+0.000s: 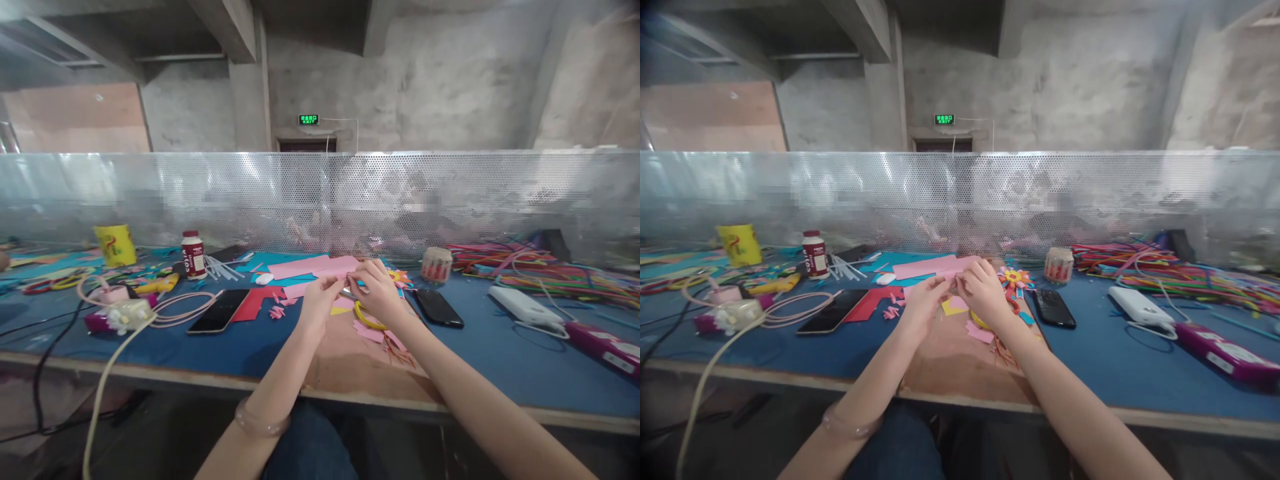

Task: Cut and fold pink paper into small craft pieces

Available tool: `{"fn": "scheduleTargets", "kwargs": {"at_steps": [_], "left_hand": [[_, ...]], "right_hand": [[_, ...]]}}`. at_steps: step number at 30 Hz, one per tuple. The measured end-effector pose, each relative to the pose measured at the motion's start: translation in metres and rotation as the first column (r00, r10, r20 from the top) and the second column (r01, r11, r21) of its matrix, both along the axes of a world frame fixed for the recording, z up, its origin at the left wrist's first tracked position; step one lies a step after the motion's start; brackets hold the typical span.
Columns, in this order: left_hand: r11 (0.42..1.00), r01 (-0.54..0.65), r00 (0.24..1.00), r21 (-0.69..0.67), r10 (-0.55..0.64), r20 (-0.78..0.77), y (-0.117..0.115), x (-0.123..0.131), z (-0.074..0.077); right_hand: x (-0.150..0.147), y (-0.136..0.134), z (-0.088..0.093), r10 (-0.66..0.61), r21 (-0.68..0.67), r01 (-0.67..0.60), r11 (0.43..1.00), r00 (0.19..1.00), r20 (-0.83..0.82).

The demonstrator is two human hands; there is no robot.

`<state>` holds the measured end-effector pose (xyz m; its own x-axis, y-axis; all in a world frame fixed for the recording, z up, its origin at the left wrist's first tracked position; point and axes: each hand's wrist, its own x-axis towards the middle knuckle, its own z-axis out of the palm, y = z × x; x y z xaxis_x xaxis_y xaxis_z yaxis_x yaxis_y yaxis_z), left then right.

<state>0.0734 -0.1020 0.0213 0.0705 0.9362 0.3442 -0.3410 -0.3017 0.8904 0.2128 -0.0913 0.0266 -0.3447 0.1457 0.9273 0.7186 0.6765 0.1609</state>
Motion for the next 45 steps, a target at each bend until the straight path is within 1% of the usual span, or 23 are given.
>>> {"fn": "scheduleTargets", "kwargs": {"at_steps": [3, 6, 8, 11, 13, 15, 17, 19, 21, 22, 26, 29, 33, 38, 42, 45], "left_hand": [[0.999, -0.018, 1.0, 0.027, 0.018, 0.003, 0.002, 0.0, -0.002], [0.999, -0.017, 0.999, 0.038, 0.015, 0.043, 0.003, 0.001, -0.002], [1.0, -0.02, 0.997, 0.02, 0.018, 0.075, 0.003, 0.001, -0.001], [1.0, -0.008, 0.994, -0.023, 0.01, 0.111, 0.003, 0.001, -0.001], [0.999, 0.003, 0.991, -0.042, 0.003, 0.132, 0.004, 0.001, -0.001], [0.999, 0.011, 0.99, -0.042, -0.005, 0.141, 0.004, 0.0, -0.002], [1.0, 0.01, 0.992, -0.026, -0.006, 0.124, 0.004, -0.001, -0.002], [1.0, 0.001, 0.997, 0.0, -0.001, 0.082, 0.002, -0.001, -0.001], [0.999, -0.021, 0.999, 0.036, 0.02, 0.029, -0.001, -0.002, 0.0], [0.997, -0.038, 0.999, 0.06, 0.038, 0.002, -0.002, -0.002, 0.001], [0.981, -0.104, 0.989, 0.163, 0.12, -0.088, -0.004, -0.003, 0.002], [0.976, -0.113, 0.984, 0.188, 0.137, -0.117, -0.004, -0.004, 0.003], [0.979, -0.13, 0.982, 0.156, 0.149, -0.115, -0.003, -0.003, 0.003], [0.988, -0.131, 0.986, 0.079, 0.138, -0.097, -0.004, -0.001, 0.002], [0.992, -0.117, 0.991, 0.054, 0.12, -0.063, -0.003, -0.001, 0.001], [0.991, -0.116, 0.991, 0.066, 0.12, -0.056, -0.002, -0.002, 0.001]], "right_hand": [[0.002, 0.0, -0.003, -0.056, 0.034, 0.054, 0.998, 0.997, 0.055], [0.005, 0.001, -0.005, -0.052, 0.054, 0.046, 0.997, 0.993, 0.11], [0.007, 0.003, -0.007, -0.049, 0.076, 0.037, 0.996, 0.986, 0.158], [0.009, 0.005, -0.007, -0.076, 0.101, 0.053, 0.993, 0.968, 0.237], [0.009, 0.005, -0.006, -0.082, 0.096, 0.057, 0.994, 0.955, 0.284], [0.009, 0.004, -0.006, -0.056, 0.075, 0.035, 0.997, 0.953, 0.297], [0.006, 0.002, -0.005, 0.004, 0.04, -0.014, 0.999, 0.974, 0.225], [0.002, 0.001, -0.004, 0.082, -0.001, -0.082, 0.997, 0.995, 0.065], [-0.001, -0.001, -0.003, 0.144, -0.038, -0.147, 0.988, 0.987, -0.076], [-0.002, -0.001, -0.002, 0.167, -0.054, -0.174, 0.983, 0.979, -0.114], [-0.002, -0.002, 0.001, 0.215, -0.111, -0.23, 0.967, 0.967, -0.137], [-0.002, -0.001, 0.001, 0.217, -0.125, -0.234, 0.964, 0.966, -0.14], [-0.003, -0.001, 0.0, 0.178, -0.079, -0.188, 0.979, 0.978, -0.113], [-0.002, 0.0, -0.002, 0.026, 0.042, -0.029, 0.999, 0.997, 0.069], [0.003, -0.002, -0.006, -0.089, 0.073, 0.074, 0.995, 0.972, 0.218], [0.005, -0.003, -0.008, -0.165, 0.091, 0.144, 0.985, 0.936, 0.312]]}}
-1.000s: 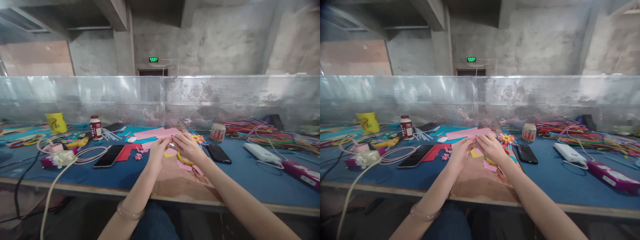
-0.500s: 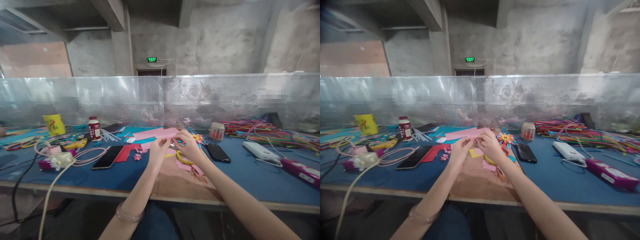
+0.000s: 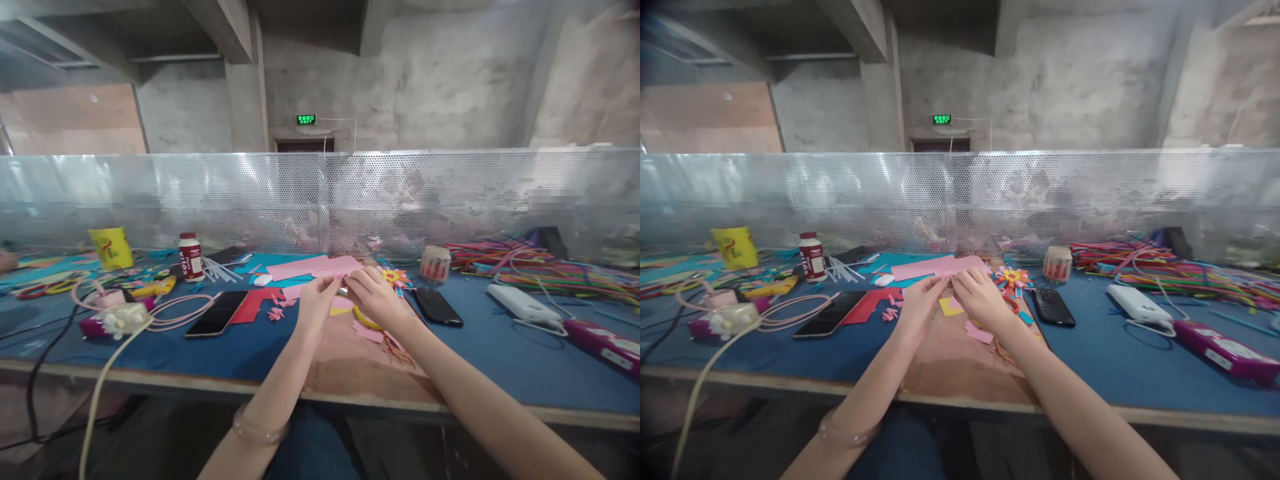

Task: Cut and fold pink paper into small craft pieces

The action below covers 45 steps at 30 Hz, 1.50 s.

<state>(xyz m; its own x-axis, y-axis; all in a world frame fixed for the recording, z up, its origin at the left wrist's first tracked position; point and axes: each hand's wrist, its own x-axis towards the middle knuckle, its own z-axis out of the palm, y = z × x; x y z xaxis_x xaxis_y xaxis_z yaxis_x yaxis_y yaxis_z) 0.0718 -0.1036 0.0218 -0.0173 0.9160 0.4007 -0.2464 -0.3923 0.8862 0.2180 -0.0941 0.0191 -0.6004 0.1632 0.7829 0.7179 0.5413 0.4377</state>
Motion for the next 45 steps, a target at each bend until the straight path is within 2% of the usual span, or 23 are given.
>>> {"fn": "scheduleTargets", "kwargs": {"at_steps": [5, 13, 16, 19, 21, 28, 33, 37, 42, 45], "left_hand": [[1.0, 0.027, 0.999, 0.01, -0.028, 0.016, 0.002, 0.0, -0.001], [0.998, 0.063, 0.996, -0.025, -0.061, 0.07, 0.002, 0.0, -0.002], [0.998, 0.059, 0.997, -0.022, -0.058, 0.059, -0.001, -0.001, 0.0], [0.999, 0.035, 0.999, -0.016, -0.034, 0.041, -0.005, -0.001, 0.003], [1.0, 0.018, 1.0, 0.003, -0.018, 0.02, -0.006, -0.001, 0.004], [0.996, -0.006, 0.997, 0.087, 0.013, -0.075, -0.005, -0.002, 0.004], [0.996, -0.033, 0.995, 0.084, 0.04, -0.09, -0.002, -0.003, 0.002], [0.995, -0.067, 0.992, 0.072, 0.074, -0.103, 0.0, -0.004, 0.001], [0.997, -0.019, 0.993, 0.073, 0.028, -0.114, -0.001, -0.003, 0.001], [0.997, -0.027, 0.994, 0.067, 0.034, -0.104, 0.0, -0.003, 0.001]], "right_hand": [[0.001, 0.0, -0.001, -0.064, 0.013, 0.064, 0.998, 0.996, 0.064], [0.001, -0.002, 0.002, -0.023, 0.007, 0.022, 1.0, 0.995, 0.095], [-0.002, -0.001, 0.002, 0.096, -0.032, -0.098, 0.995, 0.994, -0.051], [-0.007, 0.002, 0.001, 0.238, -0.036, -0.265, 0.964, 0.911, -0.337], [-0.009, 0.004, 0.001, 0.272, -0.049, -0.324, 0.945, 0.86, -0.431], [-0.009, 0.001, 0.006, 0.261, -0.131, -0.358, 0.924, 0.844, -0.469], [-0.011, -0.008, 0.011, 0.198, -0.306, -0.438, 0.845, 0.789, -0.582], [-0.009, -0.008, 0.015, 0.185, -0.36, -0.455, 0.814, 0.792, -0.582], [-0.005, -0.002, 0.014, 0.191, -0.348, -0.418, 0.839, 0.825, -0.532], [-0.005, 0.001, 0.011, 0.218, -0.284, -0.39, 0.876, 0.846, -0.487]]}}
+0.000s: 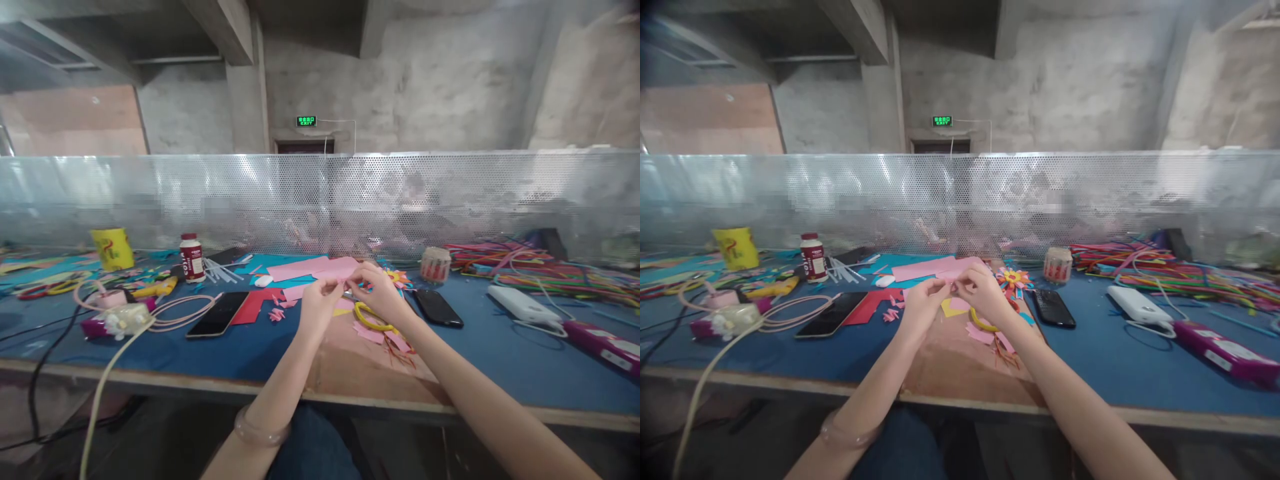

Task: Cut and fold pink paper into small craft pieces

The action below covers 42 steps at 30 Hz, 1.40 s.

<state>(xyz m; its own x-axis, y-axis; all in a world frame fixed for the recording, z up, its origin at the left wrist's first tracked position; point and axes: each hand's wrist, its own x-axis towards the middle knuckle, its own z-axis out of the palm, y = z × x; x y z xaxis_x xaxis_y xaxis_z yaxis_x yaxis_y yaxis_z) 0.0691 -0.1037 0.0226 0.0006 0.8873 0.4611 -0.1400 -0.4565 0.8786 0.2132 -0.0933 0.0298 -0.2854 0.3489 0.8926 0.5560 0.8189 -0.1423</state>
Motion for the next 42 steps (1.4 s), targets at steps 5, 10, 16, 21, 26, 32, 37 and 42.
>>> {"fn": "scheduleTargets", "kwargs": {"at_steps": [5, 10, 16, 21, 26, 32, 37, 42], "left_hand": [[0.998, 0.022, 0.997, -0.052, -0.018, 0.076, 0.001, 0.002, -0.001], [0.997, 0.034, 0.991, -0.072, -0.025, 0.13, 0.001, 0.002, -0.003], [0.996, 0.002, 0.989, -0.087, 0.012, 0.15, 0.001, 0.002, -0.005], [0.997, 0.006, 0.988, -0.076, 0.006, 0.152, 0.002, 0.002, -0.006], [0.998, 0.006, 0.989, -0.067, 0.004, 0.148, 0.002, 0.004, -0.006], [0.985, 0.086, 0.963, -0.152, -0.043, 0.266, 0.003, 0.006, -0.007], [0.978, 0.125, 0.944, -0.169, -0.065, 0.323, 0.007, 0.005, -0.009], [0.975, 0.154, 0.929, -0.161, -0.088, 0.36, 0.007, 0.005, -0.008]], "right_hand": [[-0.003, 0.001, -0.006, -0.119, 0.224, 0.095, 0.97, 0.988, 0.095], [-0.003, 0.003, -0.011, -0.2, 0.289, 0.147, 0.946, 0.967, 0.16], [-0.008, 0.003, -0.014, -0.167, 0.245, 0.16, 0.956, 0.986, 0.01], [-0.008, 0.005, -0.014, -0.166, 0.26, 0.154, 0.953, 0.986, 0.024], [-0.006, 0.004, -0.015, -0.319, 0.345, 0.267, 0.9, 0.942, 0.103], [-0.011, -0.009, -0.016, -0.5, 0.474, 0.377, 0.795, 0.85, 0.163], [-0.014, -0.012, -0.015, -0.536, 0.513, 0.389, 0.765, 0.826, 0.173], [-0.013, -0.01, -0.018, -0.506, 0.484, 0.374, 0.791, 0.845, 0.175]]}}
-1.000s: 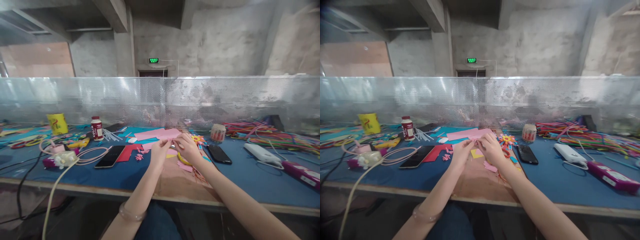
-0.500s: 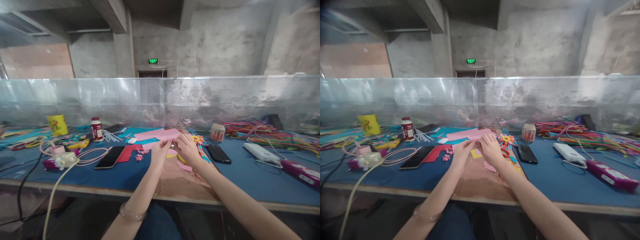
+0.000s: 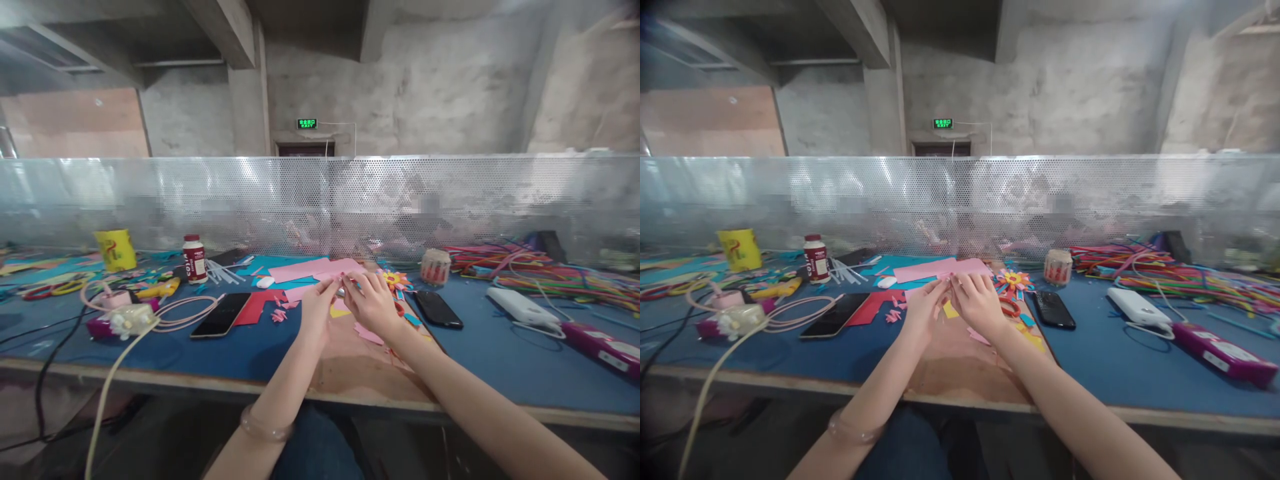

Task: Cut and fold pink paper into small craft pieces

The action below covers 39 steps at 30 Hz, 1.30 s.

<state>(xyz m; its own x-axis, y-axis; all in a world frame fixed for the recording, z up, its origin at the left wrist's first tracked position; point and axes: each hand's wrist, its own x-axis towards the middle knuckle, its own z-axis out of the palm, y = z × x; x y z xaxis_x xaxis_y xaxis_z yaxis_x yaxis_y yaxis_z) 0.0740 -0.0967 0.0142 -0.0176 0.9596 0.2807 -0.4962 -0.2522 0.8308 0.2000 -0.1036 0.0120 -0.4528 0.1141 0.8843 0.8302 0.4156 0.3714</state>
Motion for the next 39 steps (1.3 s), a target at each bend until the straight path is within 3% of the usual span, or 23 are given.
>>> {"fn": "scheduleTargets", "kwargs": {"at_steps": [4, 9, 15, 18, 32, 39], "left_hand": [[1.0, 0.01, 1.0, 0.017, -0.01, -0.006, -0.002, 0.0, 0.001], [0.998, 0.003, 0.999, 0.061, 0.0, -0.054, -0.007, 0.001, 0.004], [0.994, -0.024, 0.995, 0.107, 0.034, -0.097, -0.007, 0.001, 0.001], [0.991, -0.053, 0.992, 0.125, 0.066, -0.104, -0.006, 0.001, 0.0], [0.982, -0.134, 0.974, 0.134, 0.155, -0.166, 0.004, -0.001, -0.006], [0.978, -0.152, 0.961, 0.14, 0.18, -0.212, 0.003, -0.002, -0.005]], "right_hand": [[-0.002, 0.0, -0.001, 0.195, -0.073, -0.212, 0.975, 0.962, -0.192], [-0.002, -0.001, 0.007, 0.313, -0.161, -0.46, 0.873, 0.784, -0.536], [0.002, 0.001, 0.013, 0.278, -0.335, -0.748, 0.572, 0.562, -0.779], [0.003, 0.0, 0.015, 0.219, -0.365, -0.79, 0.493, 0.519, -0.826], [0.005, 0.001, 0.019, 0.098, -0.383, -0.883, 0.27, 0.421, -0.902], [0.006, 0.003, 0.018, 0.083, -0.353, -0.911, 0.214, 0.377, -0.922]]}}
